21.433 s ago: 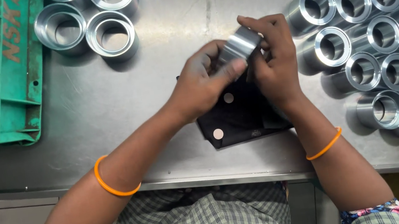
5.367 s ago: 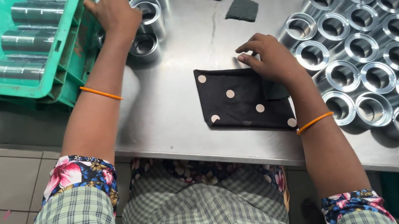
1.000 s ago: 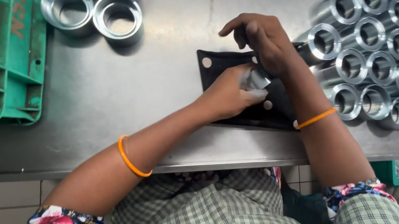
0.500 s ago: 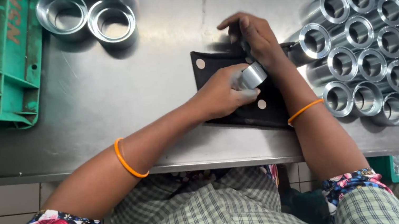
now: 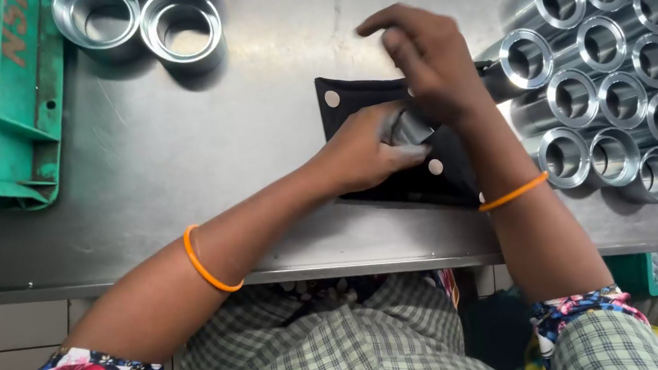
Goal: Cleaning and inspecting circular metal components using a cloth on a workstation.
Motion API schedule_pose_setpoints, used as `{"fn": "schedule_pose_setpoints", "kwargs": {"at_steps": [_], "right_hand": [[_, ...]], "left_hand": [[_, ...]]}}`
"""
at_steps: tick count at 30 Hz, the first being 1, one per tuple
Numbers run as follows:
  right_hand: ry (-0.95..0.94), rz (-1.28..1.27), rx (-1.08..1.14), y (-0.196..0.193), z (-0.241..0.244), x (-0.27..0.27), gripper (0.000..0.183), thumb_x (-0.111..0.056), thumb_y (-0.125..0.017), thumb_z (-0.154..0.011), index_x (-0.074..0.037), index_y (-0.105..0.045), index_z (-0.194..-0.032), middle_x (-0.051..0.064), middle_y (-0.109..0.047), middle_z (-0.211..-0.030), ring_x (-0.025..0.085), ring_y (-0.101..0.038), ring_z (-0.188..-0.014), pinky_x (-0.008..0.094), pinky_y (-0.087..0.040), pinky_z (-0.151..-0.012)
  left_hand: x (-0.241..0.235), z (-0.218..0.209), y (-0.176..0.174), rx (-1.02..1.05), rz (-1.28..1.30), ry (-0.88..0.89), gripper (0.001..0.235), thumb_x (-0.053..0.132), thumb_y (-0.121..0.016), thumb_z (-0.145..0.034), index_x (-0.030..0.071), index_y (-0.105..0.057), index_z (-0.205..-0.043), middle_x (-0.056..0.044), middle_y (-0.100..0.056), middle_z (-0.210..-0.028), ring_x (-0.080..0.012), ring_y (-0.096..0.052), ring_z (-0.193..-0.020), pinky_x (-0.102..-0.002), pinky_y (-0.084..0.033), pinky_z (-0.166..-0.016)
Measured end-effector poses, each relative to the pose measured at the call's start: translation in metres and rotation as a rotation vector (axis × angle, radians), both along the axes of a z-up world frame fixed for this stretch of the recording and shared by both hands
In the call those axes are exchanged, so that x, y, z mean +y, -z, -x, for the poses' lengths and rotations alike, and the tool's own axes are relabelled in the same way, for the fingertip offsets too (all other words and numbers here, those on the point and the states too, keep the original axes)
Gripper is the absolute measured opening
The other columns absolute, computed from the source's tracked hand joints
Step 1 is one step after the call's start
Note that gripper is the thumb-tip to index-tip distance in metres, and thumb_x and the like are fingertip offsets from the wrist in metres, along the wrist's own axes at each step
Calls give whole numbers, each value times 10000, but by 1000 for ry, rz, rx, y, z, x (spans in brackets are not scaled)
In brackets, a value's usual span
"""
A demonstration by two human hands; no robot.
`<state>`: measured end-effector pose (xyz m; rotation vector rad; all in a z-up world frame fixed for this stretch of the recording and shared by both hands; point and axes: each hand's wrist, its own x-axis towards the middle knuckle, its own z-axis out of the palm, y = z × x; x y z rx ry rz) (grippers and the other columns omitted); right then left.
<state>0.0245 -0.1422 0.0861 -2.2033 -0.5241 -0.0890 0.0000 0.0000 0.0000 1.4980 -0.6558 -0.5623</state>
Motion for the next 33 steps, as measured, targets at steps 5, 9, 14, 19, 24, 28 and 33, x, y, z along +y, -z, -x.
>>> {"fn": "schedule_pose_setpoints", "kwargs": {"at_steps": [5,9,14,19,24,28,33], "right_hand": [[-138,115,-136,12,-4,-5,547,-512,-466,-1134,-32,-725,-1167,0,-531,-748,72,-502,-710,275,-400,-661],[-34,-104,80,40,-16,-34,557,-502,-446,-1149,-27,-734,-1193,-16,-503,-737,96,-476,-698,283,-376,-642],[-92,31,-86,-1,7,4,570,-508,-426,-1162,-22,-725,-1173,12,-571,-769,76,-523,-710,275,-397,-680],[-61,-200,126,34,-11,-24,523,-474,-487,-1104,-19,-690,-1260,-16,-525,-748,74,-481,-651,251,-381,-602],[-33,-147,30,5,0,-6,458,-420,-524,-1120,-26,-676,-1297,28,-552,-782,109,-522,-719,284,-416,-661],[-84,106,-104,-18,9,16,397,-359,-547,-1084,-48,-663,-1302,76,-552,-772,163,-563,-707,325,-462,-668],[208,192,-19,26,-9,-37,305,-275,-553,-1102,-69,-700,-1271,87,-596,-791,170,-585,-712,315,-462,-695]], "left_hand": [[-1,2,22,-218,218,-81,487,229,-773,-858,-19,-596,-1238,-123,-702,-1084,-214,-669,-988,-360,-534,-870],[7,1,-27,58,-33,11,406,263,-746,-844,22,-663,-1159,-134,-742,-934,-260,-710,-881,-385,-558,-832],[1,1,21,-168,150,-40,423,171,-771,-855,-7,-639,-1215,-101,-723,-1055,-186,-688,-1005,-357,-519,-919],[7,1,-23,68,-69,45,334,219,-742,-861,18,-663,-1115,-129,-713,-911,-265,-683,-868,-374,-541,-795],[5,-4,0,29,79,50,371,167,-746,-863,4,-634,-1177,-109,-708,-1001,-215,-672,-944,-351,-534,-849],[0,0,41,-87,192,67,431,179,-743,-893,-11,-584,-1245,-102,-691,-1092,-167,-659,-999,-333,-532,-853],[7,7,-35,-5,-79,14,404,312,-760,-879,21,-645,-1133,-118,-698,-938,-183,-651,-839,-348,-532,-761]]}}
